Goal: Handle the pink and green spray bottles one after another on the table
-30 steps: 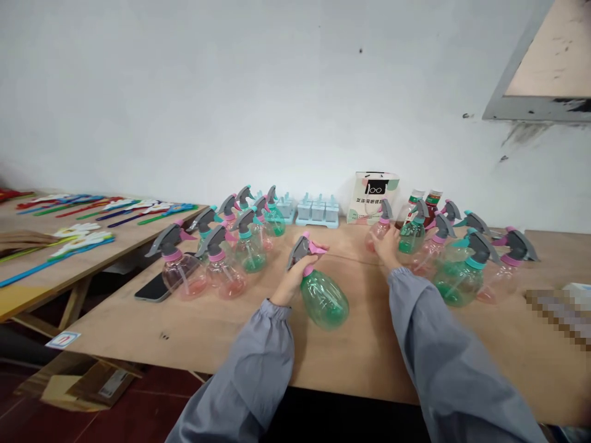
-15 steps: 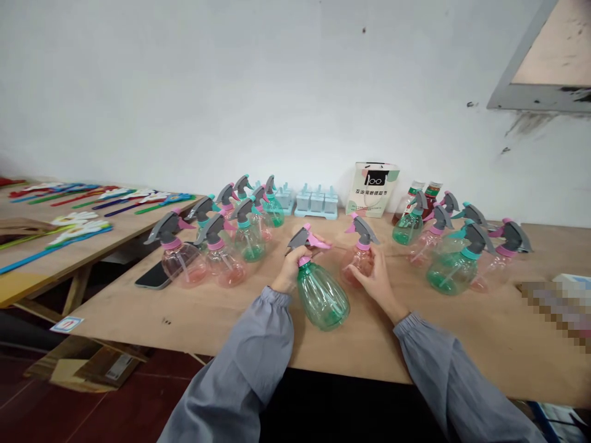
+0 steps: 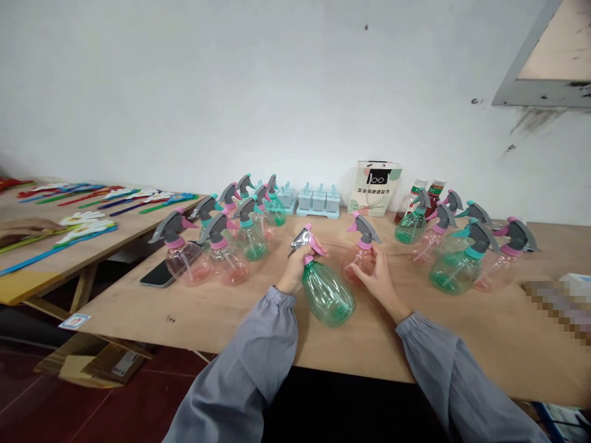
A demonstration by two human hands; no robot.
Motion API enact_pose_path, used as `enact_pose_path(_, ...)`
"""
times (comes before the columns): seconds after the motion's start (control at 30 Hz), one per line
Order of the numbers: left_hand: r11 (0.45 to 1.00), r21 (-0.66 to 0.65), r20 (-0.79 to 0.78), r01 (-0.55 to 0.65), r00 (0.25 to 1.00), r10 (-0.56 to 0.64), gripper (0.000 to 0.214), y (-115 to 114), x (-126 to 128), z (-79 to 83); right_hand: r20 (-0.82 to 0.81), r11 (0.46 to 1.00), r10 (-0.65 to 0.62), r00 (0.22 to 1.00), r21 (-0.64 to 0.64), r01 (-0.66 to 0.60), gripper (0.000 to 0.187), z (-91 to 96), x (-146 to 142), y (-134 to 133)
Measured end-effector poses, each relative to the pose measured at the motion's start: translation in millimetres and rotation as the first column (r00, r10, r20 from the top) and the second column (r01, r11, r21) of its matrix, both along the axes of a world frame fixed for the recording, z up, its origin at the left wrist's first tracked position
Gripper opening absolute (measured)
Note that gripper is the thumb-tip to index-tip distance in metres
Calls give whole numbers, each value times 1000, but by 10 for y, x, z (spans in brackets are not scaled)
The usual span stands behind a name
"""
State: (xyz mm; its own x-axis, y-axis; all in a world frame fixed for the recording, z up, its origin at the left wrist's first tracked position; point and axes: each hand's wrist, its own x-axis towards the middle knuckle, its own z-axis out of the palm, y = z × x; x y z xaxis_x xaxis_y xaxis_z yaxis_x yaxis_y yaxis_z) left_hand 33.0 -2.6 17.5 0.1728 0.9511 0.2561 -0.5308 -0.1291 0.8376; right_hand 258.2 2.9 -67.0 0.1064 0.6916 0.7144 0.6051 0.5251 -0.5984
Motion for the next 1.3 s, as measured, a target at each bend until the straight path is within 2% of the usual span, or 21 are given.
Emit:
enact_pose_path(0.27, 991, 42, -32, 128, 991, -127, 20, -37, -27, 54, 5, 1000, -11, 1000, 10, 11, 73, 12, -16, -11)
enact_pose_path(0.47, 999, 14, 19, -41, 999, 41, 11, 14, -67, 16, 0, 1000, -15, 1000, -1, 15, 74, -8, -10, 1)
enact_pose_path(0.67, 991, 63, -51, 118, 992, -115, 20, -43, -54, 56, -22, 1000, 1, 1000, -20, -1, 76, -18, 2, 8)
enact_pose_path(0.77, 985, 105, -103, 134, 987, -123, 21, -58, -51, 67, -15, 1000, 2, 1000, -18, -3, 77, -21, 1, 6)
enact_pose_path(1.0, 996, 93, -112, -6, 994, 16, 10, -44, -64, 59, -5, 1000, 0, 1000, -10, 0, 75, -4, -10, -6)
enact_pose_path(1.13, 994, 84, -101, 67, 993, -58, 16, -47, -46, 80, -17, 1000, 14, 1000, -18, -14, 76, 5, -14, -13)
enact_pose_path(1.2, 994, 88, -98, 65, 994, -56, 18, -43, -41, 77, -18, 1000, 18, 1000, -26, -18, 76, 3, -11, -15)
enact_pose_path(1.3, 990, 127, -119, -52, 991, 67, 12, -40, -65, 59, -19, 999, 27, 999, -42, -27, 76, -8, -3, -12)
